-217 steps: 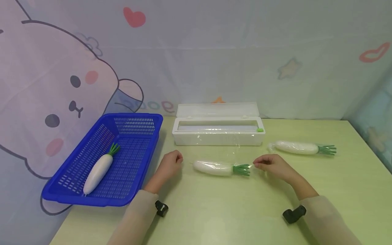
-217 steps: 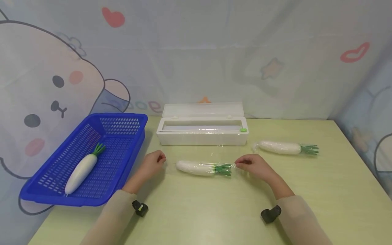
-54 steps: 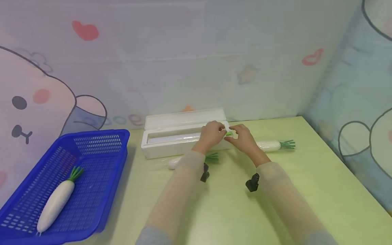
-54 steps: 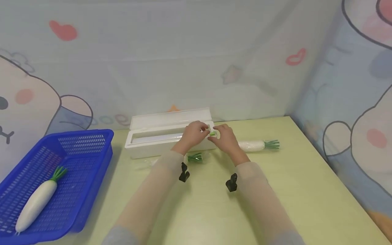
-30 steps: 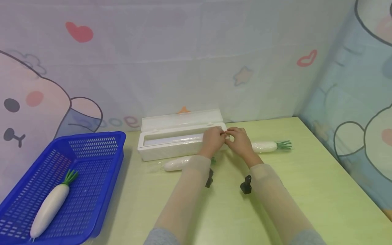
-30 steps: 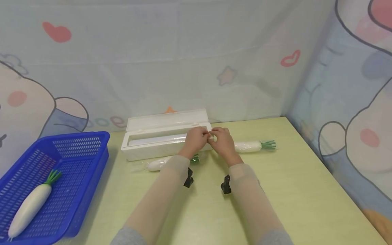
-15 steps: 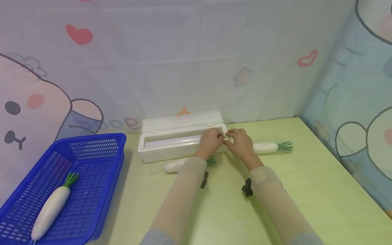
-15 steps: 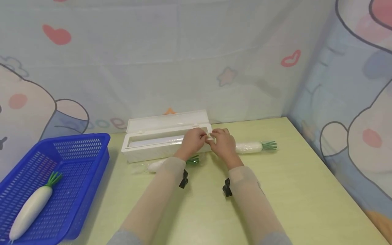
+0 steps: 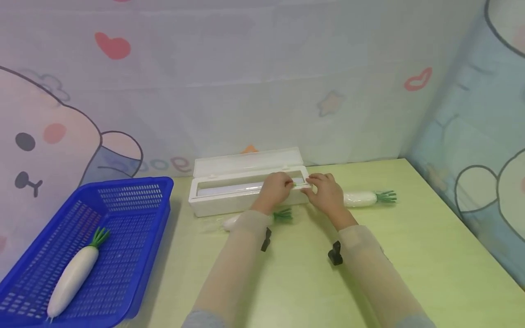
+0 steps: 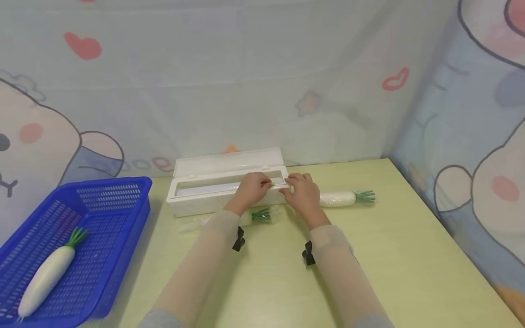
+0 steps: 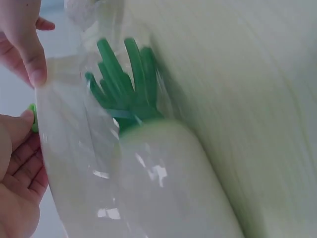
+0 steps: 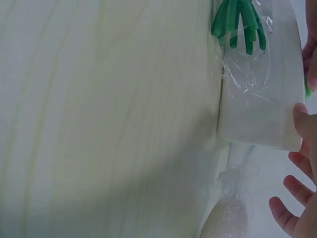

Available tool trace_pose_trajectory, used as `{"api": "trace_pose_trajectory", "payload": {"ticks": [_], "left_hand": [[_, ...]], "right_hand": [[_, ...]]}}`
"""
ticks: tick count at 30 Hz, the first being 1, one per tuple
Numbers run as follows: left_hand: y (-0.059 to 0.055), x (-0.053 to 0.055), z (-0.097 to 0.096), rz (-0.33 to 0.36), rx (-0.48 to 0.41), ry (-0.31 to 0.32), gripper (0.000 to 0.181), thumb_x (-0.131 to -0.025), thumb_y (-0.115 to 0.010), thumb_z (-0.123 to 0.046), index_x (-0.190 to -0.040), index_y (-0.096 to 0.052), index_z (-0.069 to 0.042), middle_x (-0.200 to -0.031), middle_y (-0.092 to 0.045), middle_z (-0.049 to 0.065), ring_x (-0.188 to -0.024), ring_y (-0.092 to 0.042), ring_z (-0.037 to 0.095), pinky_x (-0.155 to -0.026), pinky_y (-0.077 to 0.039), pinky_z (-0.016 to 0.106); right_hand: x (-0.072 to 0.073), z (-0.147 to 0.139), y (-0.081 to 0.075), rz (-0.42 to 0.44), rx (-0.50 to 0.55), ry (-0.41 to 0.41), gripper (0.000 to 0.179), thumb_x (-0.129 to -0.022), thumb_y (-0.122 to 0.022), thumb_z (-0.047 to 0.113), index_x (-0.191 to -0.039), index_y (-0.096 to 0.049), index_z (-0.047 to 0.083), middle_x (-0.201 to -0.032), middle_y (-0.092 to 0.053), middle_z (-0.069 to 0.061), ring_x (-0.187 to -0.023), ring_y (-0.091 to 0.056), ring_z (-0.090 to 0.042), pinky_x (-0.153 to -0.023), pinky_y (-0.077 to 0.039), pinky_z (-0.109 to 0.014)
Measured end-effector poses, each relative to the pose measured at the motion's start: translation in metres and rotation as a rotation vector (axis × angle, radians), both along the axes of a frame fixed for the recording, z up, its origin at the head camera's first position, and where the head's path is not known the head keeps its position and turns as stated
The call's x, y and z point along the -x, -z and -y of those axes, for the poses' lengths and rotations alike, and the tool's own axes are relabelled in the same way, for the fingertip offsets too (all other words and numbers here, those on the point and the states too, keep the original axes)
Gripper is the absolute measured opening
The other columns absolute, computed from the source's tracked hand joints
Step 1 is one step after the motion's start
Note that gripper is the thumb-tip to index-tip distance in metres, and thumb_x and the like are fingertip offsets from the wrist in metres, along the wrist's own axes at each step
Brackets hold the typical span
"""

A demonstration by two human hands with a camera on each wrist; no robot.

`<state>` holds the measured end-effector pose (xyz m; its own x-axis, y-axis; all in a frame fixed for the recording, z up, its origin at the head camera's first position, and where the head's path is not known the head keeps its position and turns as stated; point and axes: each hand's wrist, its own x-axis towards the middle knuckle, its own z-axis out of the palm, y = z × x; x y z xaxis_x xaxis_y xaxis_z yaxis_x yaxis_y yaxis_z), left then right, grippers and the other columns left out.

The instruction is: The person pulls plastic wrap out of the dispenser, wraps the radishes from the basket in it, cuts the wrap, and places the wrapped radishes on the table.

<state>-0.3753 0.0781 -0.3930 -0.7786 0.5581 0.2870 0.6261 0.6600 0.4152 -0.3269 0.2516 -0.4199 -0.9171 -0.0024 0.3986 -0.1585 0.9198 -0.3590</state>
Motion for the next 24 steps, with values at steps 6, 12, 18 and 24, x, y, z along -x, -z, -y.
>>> {"api": "trace_pose_trajectory", "payload": {"ticks": [6,12,18,24], "left_hand": [[-0.002,-0.008,0.073,-0.027,-0.011,-0.081,0.017,-0.094,-0.058,-0.004,-0.100,-0.071,0.003,-0.102,-0.070,0.014,-0.099,-0.065,0.028,-0.092,-0.051,0.037],[-0.004,-0.012,0.143,-0.177,0.020,-0.297,0.014,-0.085,-0.058,0.008,-0.090,-0.071,0.006,-0.094,-0.070,0.017,-0.094,-0.064,0.035,-0.088,-0.050,0.043],[-0.010,-0.015,0.175,-0.344,0.345,-0.464,0.014,-0.086,-0.058,0.006,-0.080,-0.071,0.006,-0.079,-0.065,0.016,-0.077,-0.062,0.034,-0.073,-0.051,0.044],[-0.015,-0.019,0.196,-0.288,0.501,-0.534,0.014,-0.086,-0.059,0.004,-0.085,-0.073,0.002,-0.080,-0.066,0.015,-0.080,-0.062,0.031,-0.076,-0.051,0.043]], "right_hand": [[0.000,0.005,0.000,0.002,0.028,-0.029,0.046,-0.088,-0.068,0.037,-0.120,-0.067,0.004,-0.129,-0.060,-0.011,-0.116,-0.050,-0.032,-0.077,-0.052,-0.045],[-0.001,-0.009,0.001,-0.001,0.028,-0.018,0.045,-0.090,-0.065,0.036,-0.121,-0.065,0.003,-0.131,-0.058,-0.012,-0.119,-0.047,-0.034,-0.076,-0.051,-0.046],[-0.003,-0.016,0.001,0.012,0.028,-0.008,0.045,-0.091,-0.065,0.035,-0.122,-0.065,0.003,-0.132,-0.058,-0.012,-0.120,-0.047,-0.035,-0.074,-0.051,-0.048],[0.000,-0.006,0.001,0.027,0.018,-0.049,0.048,-0.091,-0.064,0.038,-0.124,-0.064,0.003,-0.133,-0.057,-0.013,-0.120,-0.046,-0.036,-0.074,-0.051,-0.048]]}}
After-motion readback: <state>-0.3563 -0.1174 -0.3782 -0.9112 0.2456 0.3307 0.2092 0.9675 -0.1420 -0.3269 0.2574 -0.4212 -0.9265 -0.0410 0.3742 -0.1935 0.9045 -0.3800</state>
